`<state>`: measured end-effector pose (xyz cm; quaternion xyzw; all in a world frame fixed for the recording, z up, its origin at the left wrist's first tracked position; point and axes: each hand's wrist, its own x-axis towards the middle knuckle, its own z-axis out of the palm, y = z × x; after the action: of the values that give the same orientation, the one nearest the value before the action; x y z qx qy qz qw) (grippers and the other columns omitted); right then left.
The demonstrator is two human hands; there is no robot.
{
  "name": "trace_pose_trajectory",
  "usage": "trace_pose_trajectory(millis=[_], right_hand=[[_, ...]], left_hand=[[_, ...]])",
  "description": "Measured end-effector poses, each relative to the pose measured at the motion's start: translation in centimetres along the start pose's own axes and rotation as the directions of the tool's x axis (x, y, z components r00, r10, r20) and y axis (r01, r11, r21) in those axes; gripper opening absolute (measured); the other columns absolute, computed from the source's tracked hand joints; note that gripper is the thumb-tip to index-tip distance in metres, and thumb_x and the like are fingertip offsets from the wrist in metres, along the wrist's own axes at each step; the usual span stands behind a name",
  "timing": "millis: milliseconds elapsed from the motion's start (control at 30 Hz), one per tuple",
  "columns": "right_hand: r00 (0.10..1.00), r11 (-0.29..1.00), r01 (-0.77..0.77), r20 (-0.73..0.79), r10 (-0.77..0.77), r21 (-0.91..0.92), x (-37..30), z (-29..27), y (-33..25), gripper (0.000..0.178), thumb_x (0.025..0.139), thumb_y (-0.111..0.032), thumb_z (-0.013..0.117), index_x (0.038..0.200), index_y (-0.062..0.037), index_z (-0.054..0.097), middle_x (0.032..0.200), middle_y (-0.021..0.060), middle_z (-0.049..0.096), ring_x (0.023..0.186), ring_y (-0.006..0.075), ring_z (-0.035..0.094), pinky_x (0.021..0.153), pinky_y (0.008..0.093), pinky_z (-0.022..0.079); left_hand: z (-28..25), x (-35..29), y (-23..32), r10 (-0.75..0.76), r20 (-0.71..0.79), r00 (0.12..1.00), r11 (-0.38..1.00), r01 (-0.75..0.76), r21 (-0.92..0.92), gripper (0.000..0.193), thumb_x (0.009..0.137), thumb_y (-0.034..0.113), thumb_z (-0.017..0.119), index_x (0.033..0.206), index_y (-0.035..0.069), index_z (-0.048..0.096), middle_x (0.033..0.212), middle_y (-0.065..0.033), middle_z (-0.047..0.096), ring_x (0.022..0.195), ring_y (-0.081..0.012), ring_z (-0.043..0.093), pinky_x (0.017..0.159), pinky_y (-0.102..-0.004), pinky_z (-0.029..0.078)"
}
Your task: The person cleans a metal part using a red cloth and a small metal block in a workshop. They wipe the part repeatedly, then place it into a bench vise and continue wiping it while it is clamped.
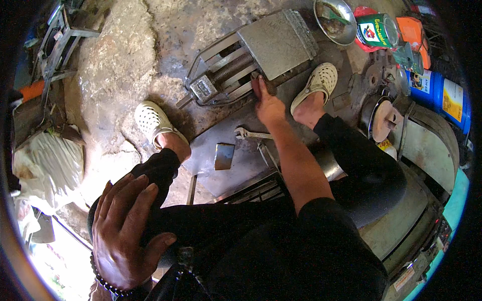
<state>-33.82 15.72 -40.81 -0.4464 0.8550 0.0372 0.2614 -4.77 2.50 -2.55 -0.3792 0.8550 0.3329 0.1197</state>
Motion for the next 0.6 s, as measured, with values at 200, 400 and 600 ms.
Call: trace_pose_trajectory(millis=[200,400,600], right_hand=[[0.895,0.93,0.349,0.336,-0.293,-0.118,0.0,0.0,0.3,0.097,0.088,-0.016,0.063,0.163,-0.0373,0.006,0.092,0.0241,0.072,0.083,0.0456,0.071,0.079,0.0569,0.055],[0.991,0.999,-0.046,0.129,0.042,0.024,-0.1,-1.3,-1.4,0.097,0.086,-0.019,0.067,0.163,-0.0318,0.011,0.098,0.0257,0.072,0.09,0.0448,0.07,0.084,0.0551,0.055],[0.986,0.992,0.111,0.121,-0.116,0.052,0.0,-2.6,-3.7,0.083,0.085,-0.021,0.07,0.158,-0.0266,0.033,0.101,0.0259,0.071,0.092,0.0442,0.07,0.086,0.0533,0.055]], left_hand=[[-0.2,0.1,0.3,0.061,-0.007,0.998,0.998,-0.061,-0.018,0.071,0.074,0.046,0.08,0.129,0.004,0.064,0.13,-0.0212,0.063,0.122,-0.0451,0.059,0.106,-0.0608,0.042],[-0.2,0.3,0.6,0.037,0.013,0.999,0.999,-0.037,-0.018,0.072,0.074,0.046,0.08,0.129,0.003,0.064,0.129,-0.0215,0.063,0.122,-0.045,0.059,0.107,-0.0599,0.042],[-0.3,0.0,0.9,0.085,0.009,0.996,0.996,-0.085,-0.008,0.075,0.071,0.045,0.082,0.129,0.003,0.064,0.129,-0.0217,0.063,0.123,-0.0449,0.059,0.108,-0.0598,0.041]])
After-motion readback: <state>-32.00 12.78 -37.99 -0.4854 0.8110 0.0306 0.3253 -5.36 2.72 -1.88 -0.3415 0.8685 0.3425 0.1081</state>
